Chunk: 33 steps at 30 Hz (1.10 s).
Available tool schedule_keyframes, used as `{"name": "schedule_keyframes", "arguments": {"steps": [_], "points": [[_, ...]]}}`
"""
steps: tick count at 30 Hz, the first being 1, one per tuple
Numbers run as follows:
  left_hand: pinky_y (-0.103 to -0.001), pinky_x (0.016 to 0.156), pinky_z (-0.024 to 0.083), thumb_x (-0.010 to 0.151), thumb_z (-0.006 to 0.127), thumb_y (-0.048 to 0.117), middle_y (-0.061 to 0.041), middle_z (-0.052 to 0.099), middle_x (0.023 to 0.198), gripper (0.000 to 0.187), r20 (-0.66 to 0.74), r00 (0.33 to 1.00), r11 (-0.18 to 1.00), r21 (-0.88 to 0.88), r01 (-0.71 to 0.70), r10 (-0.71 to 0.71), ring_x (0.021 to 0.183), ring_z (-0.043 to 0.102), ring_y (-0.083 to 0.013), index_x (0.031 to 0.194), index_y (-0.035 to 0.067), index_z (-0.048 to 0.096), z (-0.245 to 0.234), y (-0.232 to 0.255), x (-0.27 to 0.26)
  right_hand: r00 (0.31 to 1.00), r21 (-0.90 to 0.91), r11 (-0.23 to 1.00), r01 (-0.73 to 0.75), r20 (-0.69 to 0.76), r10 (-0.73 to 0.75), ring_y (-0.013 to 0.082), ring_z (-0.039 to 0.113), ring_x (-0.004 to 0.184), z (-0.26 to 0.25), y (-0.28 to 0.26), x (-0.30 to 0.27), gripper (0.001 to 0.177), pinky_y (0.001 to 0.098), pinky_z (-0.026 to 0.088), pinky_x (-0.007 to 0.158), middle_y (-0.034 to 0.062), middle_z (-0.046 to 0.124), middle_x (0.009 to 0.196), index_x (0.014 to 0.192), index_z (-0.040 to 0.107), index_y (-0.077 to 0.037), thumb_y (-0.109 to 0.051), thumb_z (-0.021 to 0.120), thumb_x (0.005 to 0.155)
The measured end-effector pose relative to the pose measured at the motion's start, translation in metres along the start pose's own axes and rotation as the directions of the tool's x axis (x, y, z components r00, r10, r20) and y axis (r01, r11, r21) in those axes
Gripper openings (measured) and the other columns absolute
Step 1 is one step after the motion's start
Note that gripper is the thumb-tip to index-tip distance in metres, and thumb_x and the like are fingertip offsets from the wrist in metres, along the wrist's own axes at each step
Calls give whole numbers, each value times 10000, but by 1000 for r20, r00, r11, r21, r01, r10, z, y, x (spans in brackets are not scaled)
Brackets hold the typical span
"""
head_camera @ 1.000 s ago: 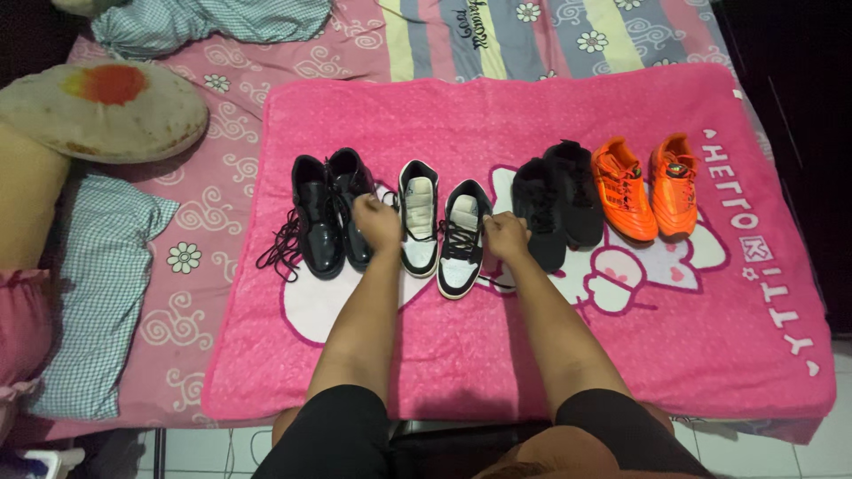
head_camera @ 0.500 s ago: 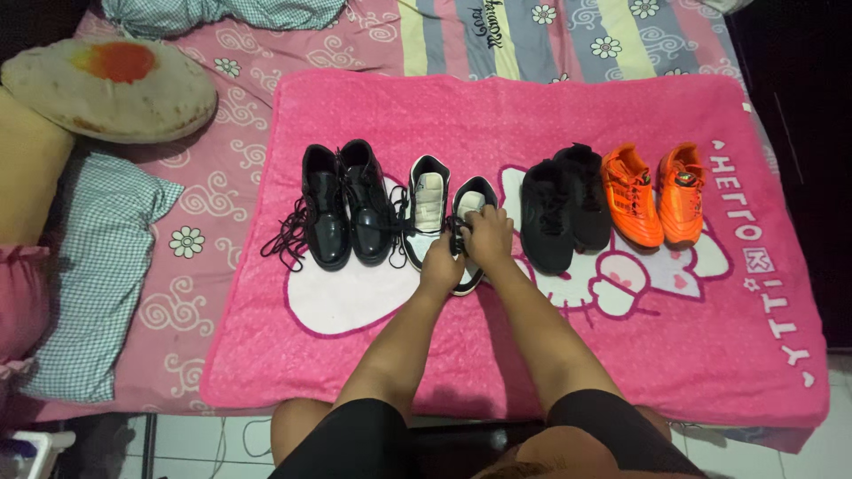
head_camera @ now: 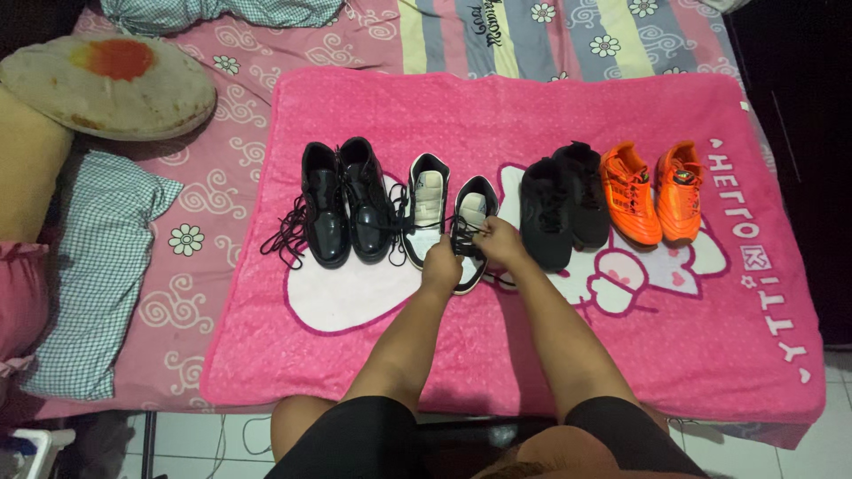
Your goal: The person unlaces a white and black sneaker, removes the laces, then re-laces the same shoe by threading the laces through the eyelets and tying them. The task is performed on a bed with multiple shoes visible.
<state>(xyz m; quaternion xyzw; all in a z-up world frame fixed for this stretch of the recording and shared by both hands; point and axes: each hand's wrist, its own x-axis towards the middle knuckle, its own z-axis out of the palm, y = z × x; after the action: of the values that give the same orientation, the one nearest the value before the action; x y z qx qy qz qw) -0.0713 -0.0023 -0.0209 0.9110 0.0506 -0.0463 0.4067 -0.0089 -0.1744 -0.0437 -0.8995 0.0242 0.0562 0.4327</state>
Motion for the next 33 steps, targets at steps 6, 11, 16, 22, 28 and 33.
{"name": "schedule_keyframes", "arguments": {"steps": [6,11,16,22,28,33], "points": [[-510,876,540,834,747,87,-283,715,1022,441,-6,1000,1000,-10,17,-17,1009,683,-459,1223,-15,566,6,1,-2,982,-169,980,-102,-175,72,418,694,892,-8,-33,-8,305,485,522,795,221,716,893,871,712,-67,-369,712,837],[-510,886,537,842,757,101,-285,708,1032,426,10,999,999,-1,52,-52,1020,678,-462,1201,-21,563,4,0,-2,981,-36,998,-49,-189,41,380,698,749,1,-23,-9,314,459,530,721,220,700,771,778,657,-25,-325,727,839],[-517,872,538,821,759,78,-279,698,1033,437,-17,1000,1000,-6,-2,2,1008,676,-467,1200,-17,563,6,-1,-2,990,106,993,-44,-127,57,404,657,738,-5,-9,1,341,468,524,643,240,674,748,754,619,8,-284,784,816],[-514,883,538,820,771,80,-280,701,1037,391,-21,999,999,-22,-25,25,1022,674,-467,1146,-27,583,3,-2,-4,971,-143,987,-77,-235,42,412,707,821,1,-13,-2,365,485,541,745,234,725,858,867,752,-45,-408,732,842],[-509,887,534,811,767,75,-279,702,1048,413,-33,999,998,-57,-6,4,1033,671,-462,1178,-14,599,2,1,-6,928,-93,966,-243,-311,204,416,703,852,3,-16,1,431,497,540,766,230,724,885,891,770,-53,-475,691,861],[-500,902,537,811,763,72,-279,701,1056,448,-40,999,997,-73,7,-10,1041,672,-461,1220,-14,600,-4,7,-6,936,17,984,-180,-303,177,363,704,732,0,-16,-5,395,455,532,721,212,707,786,803,694,-2,-386,723,890]]}}
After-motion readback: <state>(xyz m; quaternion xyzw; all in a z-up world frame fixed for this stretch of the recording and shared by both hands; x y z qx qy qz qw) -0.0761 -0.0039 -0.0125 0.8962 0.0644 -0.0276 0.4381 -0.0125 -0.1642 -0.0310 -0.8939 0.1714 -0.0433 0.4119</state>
